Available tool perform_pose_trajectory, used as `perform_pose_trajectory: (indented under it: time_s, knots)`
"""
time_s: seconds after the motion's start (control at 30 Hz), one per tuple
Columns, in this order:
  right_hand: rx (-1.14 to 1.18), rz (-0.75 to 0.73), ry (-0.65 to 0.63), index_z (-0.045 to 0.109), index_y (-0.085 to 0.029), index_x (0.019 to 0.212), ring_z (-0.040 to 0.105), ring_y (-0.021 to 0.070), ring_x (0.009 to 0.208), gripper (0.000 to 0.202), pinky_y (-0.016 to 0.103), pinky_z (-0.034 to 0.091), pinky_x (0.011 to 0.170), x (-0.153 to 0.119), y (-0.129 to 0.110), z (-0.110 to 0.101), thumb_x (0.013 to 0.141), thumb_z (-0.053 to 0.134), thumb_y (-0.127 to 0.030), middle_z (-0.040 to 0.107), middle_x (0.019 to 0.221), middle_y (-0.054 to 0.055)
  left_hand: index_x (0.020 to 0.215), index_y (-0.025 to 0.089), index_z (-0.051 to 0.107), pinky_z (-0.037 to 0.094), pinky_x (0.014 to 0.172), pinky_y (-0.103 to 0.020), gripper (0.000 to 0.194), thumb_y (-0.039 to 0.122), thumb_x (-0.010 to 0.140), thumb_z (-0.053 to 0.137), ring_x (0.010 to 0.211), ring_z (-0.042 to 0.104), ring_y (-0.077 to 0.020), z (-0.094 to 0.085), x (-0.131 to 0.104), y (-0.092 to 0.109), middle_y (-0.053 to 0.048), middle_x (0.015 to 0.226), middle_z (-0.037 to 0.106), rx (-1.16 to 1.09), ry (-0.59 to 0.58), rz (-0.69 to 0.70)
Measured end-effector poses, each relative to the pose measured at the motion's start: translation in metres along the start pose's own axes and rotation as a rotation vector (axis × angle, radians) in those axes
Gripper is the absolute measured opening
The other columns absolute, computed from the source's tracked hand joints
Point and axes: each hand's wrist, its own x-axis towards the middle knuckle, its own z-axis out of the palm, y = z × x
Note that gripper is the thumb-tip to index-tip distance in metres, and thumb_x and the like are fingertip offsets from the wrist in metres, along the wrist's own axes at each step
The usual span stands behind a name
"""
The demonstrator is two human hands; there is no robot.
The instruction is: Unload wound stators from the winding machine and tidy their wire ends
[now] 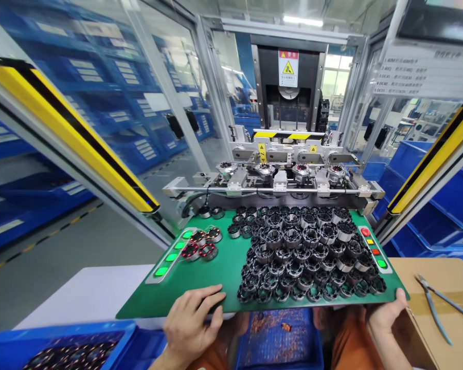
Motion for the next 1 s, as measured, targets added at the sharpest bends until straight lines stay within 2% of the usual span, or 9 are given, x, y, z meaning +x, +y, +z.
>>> perform_pose_trajectory:
  time_s: [0.27, 0.6, 1.0]
  knots:
    - [-0.005, -0.042, -0.035, 0.067, -0.023, 0.122, 0.066, 0.0316, 0.113, 0.065, 0.052, 0.059, 0.091, 0.0, 0.002, -0.001, 0.08, 0.051, -0.07, 0.073, 0.12, 0.005, 0.099, 0.024, 0.069, 0.045, 0.081, -0.036, 0.013, 0.021, 0.099, 0.057, 0.09, 0.063, -0.0205, 0.0, -0.001, 0.0, -0.004, 0.102, 0.074, 0.001, 0.002, 0.004]
    - [-0.031, 0.007, 0.042, 0.07, -0.022, 0.117, 0.064, 0.0282, 0.115, 0.06, 0.047, 0.055, 0.098, -0.011, -0.011, 0.014, 0.084, 0.043, -0.063, 0.073, 0.118, 0.004, 0.099, 0.024, 0.069, 0.045, 0.081, -0.036, 0.013, 0.021, 0.099, 0.056, 0.09, 0.063, -0.0206, -0.001, 0.0, 0.0, -0.003, 0.101, 0.074, 0.004, 0.002, 0.008]
    - [-0.033, 0.034, 0.059, 0.07, -0.021, 0.114, 0.065, 0.0292, 0.113, 0.061, 0.049, 0.056, 0.096, -0.011, -0.01, 0.013, 0.082, 0.045, -0.065, 0.073, 0.117, 0.006, 0.1, 0.024, 0.069, 0.046, 0.081, -0.036, 0.013, 0.019, 0.098, 0.057, 0.091, 0.063, -0.0203, 0.0, -0.001, -0.001, -0.004, 0.103, 0.075, 0.011, -0.004, 0.014]
